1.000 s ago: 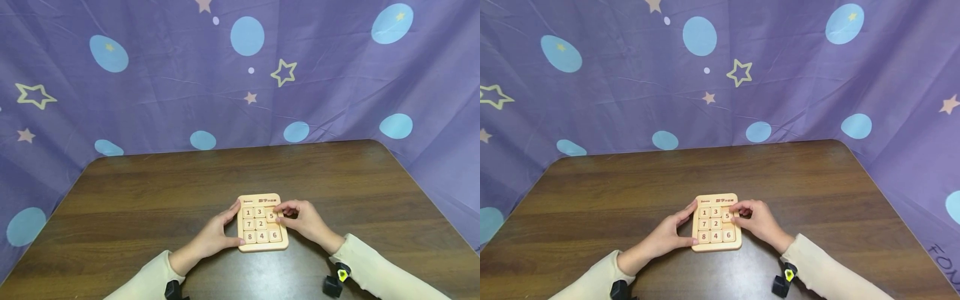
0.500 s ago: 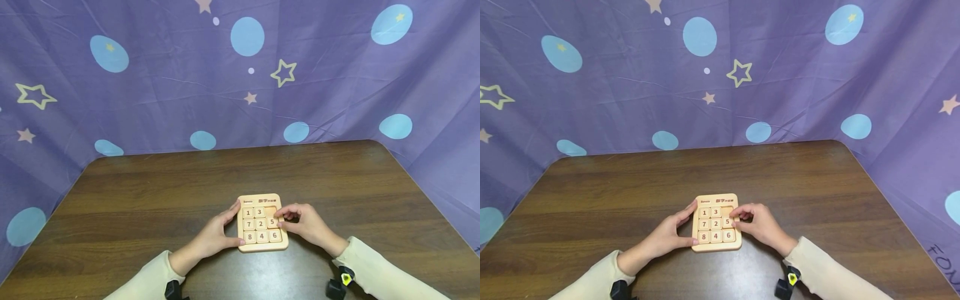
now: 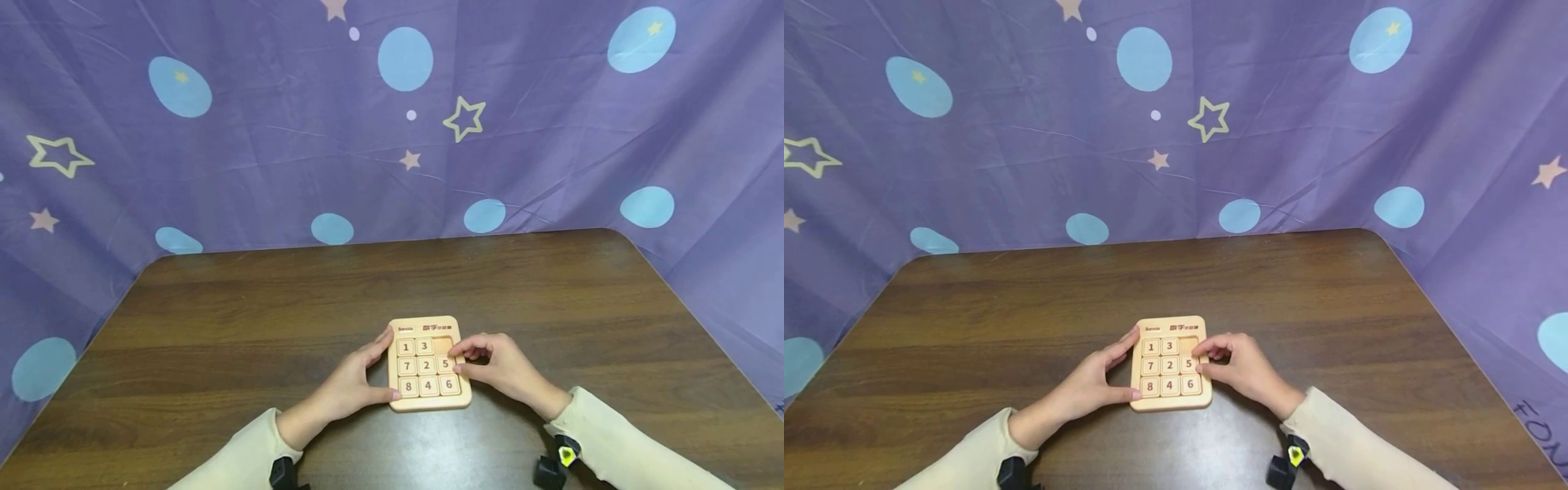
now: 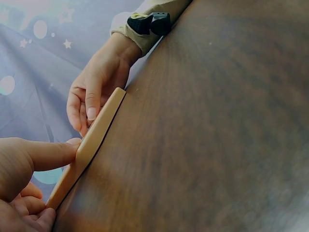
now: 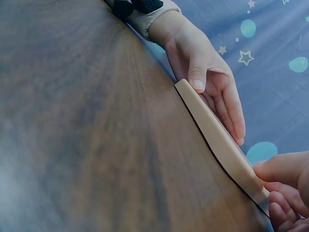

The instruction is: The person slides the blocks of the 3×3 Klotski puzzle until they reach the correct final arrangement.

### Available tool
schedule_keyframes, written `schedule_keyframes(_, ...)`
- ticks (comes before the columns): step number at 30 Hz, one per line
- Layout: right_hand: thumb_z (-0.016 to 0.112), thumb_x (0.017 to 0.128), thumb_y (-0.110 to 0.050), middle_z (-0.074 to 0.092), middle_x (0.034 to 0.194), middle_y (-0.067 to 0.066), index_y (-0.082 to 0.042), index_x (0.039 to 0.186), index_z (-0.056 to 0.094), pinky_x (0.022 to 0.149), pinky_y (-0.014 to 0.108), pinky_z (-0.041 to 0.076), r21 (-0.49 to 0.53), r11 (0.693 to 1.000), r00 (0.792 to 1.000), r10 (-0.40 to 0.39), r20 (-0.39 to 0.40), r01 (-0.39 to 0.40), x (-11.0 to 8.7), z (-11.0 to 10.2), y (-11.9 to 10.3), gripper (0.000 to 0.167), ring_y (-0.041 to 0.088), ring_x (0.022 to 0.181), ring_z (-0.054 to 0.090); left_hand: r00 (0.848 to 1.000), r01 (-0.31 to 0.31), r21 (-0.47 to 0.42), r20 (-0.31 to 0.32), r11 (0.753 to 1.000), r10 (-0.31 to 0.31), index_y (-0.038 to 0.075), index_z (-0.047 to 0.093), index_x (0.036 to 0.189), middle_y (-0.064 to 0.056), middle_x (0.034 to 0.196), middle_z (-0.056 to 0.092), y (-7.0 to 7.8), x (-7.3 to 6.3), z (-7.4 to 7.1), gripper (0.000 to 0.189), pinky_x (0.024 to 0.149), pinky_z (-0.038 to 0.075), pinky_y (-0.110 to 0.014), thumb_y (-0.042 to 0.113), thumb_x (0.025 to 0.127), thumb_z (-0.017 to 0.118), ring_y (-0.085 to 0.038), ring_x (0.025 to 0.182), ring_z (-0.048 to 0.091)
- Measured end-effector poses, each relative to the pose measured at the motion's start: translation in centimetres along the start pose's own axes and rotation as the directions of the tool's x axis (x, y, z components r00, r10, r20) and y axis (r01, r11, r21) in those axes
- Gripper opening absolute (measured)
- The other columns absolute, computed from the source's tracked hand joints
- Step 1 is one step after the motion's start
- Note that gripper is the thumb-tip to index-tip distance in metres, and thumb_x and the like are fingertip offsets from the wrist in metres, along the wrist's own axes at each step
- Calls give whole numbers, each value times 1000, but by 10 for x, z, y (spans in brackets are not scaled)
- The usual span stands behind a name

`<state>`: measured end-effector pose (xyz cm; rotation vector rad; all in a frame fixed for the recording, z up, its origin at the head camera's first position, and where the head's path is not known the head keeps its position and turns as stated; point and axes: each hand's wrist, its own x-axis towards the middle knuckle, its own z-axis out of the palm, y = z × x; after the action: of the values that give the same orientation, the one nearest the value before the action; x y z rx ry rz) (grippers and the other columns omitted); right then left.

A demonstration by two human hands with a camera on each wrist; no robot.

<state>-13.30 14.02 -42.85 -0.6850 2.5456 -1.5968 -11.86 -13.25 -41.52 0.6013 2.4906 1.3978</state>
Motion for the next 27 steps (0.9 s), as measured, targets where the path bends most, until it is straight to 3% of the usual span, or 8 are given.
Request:
schedule_keyframes(11,76,77,-12,69,85,0,-8,92,72,71,23,50,2,1000,999,15,-36,-15,2,2,1,16,10,77,58,1000,0,8,2,1000,0,-2,29,144,-9,153,24,1,0,-1,94,112,23,-41,11,68,83,-23,139,25)
schedule_keyframes(18,75,77,-10,71,88,4,-5,95,72,70,22,51,26,1000,999,5,-46,-4,4,4,0,19,7,76,58,1000,-23,2,3,1000,23,-4,30,144,-13,153,25,-2,1,0,93,111,25,-44,13,69,83,-28,139,25)
schedule_keyframes(27,75,77,-9,71,93,4,-4,98,72,70,22,51,49,999,999,6,-38,-4,9,9,-5,22,7,78,58,1000,6,-3,8,1000,-6,-2,29,145,-9,153,23,1,0,-1,94,111,25,-42,11,69,82,-23,140,24)
